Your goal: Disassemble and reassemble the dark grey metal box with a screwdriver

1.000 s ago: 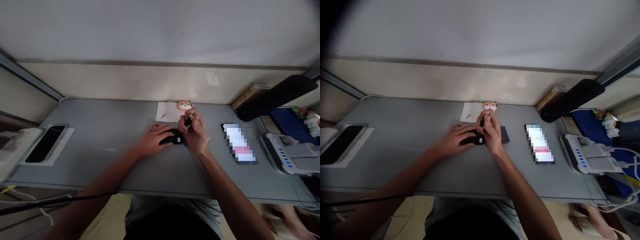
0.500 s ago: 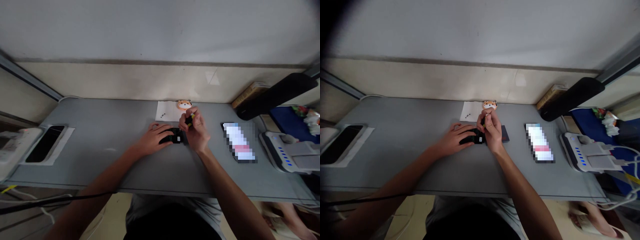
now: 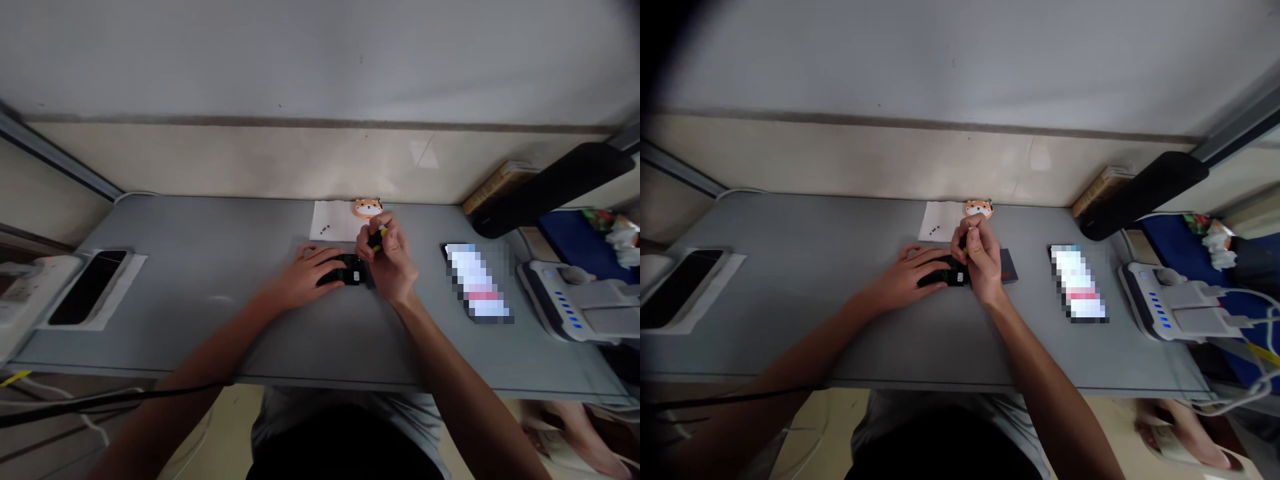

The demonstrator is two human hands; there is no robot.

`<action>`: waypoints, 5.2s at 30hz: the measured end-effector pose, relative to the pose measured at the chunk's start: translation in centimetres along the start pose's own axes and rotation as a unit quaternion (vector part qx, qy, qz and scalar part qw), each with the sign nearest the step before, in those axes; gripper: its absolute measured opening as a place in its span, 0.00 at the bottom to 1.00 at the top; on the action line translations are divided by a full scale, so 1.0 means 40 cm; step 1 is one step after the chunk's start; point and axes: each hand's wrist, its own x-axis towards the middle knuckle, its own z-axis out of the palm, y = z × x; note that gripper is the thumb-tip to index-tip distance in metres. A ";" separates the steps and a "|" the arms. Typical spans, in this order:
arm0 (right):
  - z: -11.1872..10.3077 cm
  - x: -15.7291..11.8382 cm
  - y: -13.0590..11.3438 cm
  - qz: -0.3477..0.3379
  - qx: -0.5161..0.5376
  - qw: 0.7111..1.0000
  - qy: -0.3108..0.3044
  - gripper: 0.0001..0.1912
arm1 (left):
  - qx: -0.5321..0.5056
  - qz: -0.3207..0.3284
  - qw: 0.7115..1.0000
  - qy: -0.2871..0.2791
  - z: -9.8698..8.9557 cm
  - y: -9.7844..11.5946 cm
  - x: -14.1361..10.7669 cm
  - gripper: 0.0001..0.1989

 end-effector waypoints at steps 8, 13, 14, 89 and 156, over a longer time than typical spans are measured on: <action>0.002 -0.001 0.002 -0.001 0.000 1.000 0.007 0.20 | 0.005 -0.004 1.000 -0.002 -0.003 0.003 0.001 0.20; 0.001 0.000 0.001 0.003 -0.004 1.000 0.005 0.22 | 0.008 -0.002 1.000 -0.003 -0.003 0.004 0.002 0.19; 0.002 0.000 0.000 0.006 0.000 1.000 0.002 0.22 | 0.008 -0.001 1.000 -0.002 -0.002 0.004 0.002 0.19; 0.003 -0.003 0.011 0.007 0.015 1.000 0.005 0.19 | -0.026 -0.027 0.999 -0.006 0.001 0.008 0.008 0.20; -0.002 -0.001 0.001 0.022 -0.004 0.999 0.030 0.19 | -0.031 -0.021 0.999 -0.007 0.007 0.007 0.001 0.21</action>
